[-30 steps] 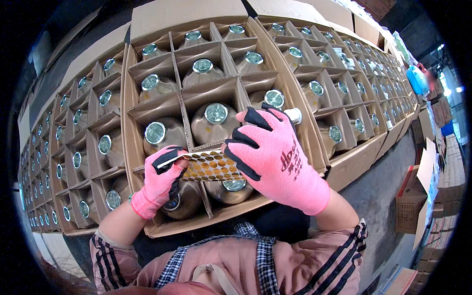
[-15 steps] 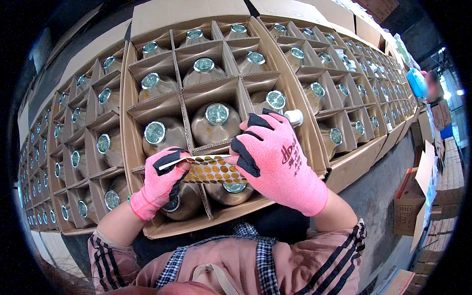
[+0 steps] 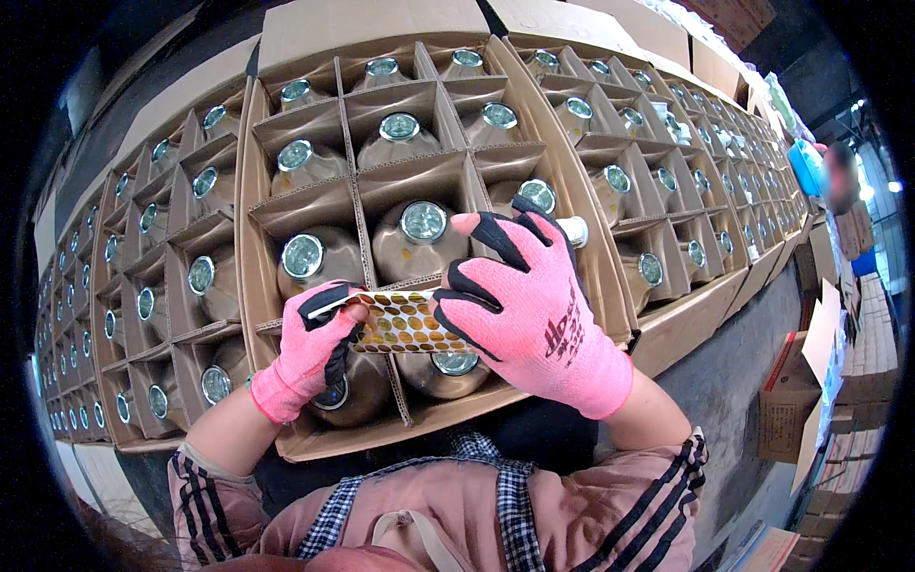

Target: The person applies round gold stickers to the lids of glass jars arranged in cardboard boxes. They peel individual stickers from a sheet and press them onto the jar tops one by one.

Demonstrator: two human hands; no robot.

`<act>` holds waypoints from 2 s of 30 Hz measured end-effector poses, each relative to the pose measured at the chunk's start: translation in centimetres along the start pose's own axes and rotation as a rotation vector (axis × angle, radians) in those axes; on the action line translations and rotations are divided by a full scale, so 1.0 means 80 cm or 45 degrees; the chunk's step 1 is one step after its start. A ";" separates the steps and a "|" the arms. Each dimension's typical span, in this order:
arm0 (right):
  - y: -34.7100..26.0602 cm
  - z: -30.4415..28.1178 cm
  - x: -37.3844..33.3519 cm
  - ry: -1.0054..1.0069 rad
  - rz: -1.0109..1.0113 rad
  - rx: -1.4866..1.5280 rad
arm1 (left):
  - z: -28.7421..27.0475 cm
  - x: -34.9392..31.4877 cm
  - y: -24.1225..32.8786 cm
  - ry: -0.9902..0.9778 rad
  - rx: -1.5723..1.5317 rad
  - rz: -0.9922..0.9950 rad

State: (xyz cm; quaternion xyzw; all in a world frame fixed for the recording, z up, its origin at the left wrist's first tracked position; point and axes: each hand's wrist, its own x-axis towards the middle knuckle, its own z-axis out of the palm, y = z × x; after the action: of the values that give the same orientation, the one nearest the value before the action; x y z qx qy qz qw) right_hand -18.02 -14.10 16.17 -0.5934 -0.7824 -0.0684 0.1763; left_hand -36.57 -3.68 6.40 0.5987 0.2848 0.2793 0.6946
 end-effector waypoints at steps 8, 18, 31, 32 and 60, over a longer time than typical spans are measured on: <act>0.014 -0.020 0.017 0.039 0.119 0.519 | -0.001 -0.001 0.000 0.018 -0.038 -0.098; 0.156 0.148 0.168 -0.406 0.144 0.053 | 0.003 0.001 -0.007 -0.308 -0.029 -0.111; 0.162 0.206 0.222 -0.835 0.002 -0.335 | 0.001 0.004 -0.004 -0.383 -0.106 -0.142; 0.158 0.210 0.224 -0.862 -0.035 -0.400 | 0.000 0.004 -0.005 -0.365 -0.082 -0.136; 0.009 -0.002 0.044 -0.399 0.190 0.263 | 0.002 0.002 -0.011 0.030 0.067 0.219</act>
State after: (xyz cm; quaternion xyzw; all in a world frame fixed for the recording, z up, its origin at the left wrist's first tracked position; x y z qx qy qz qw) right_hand -18.11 -10.79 17.53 -0.6319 -0.7570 0.1186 0.1170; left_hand -36.31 -3.76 5.56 0.6357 0.2477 0.3374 0.6486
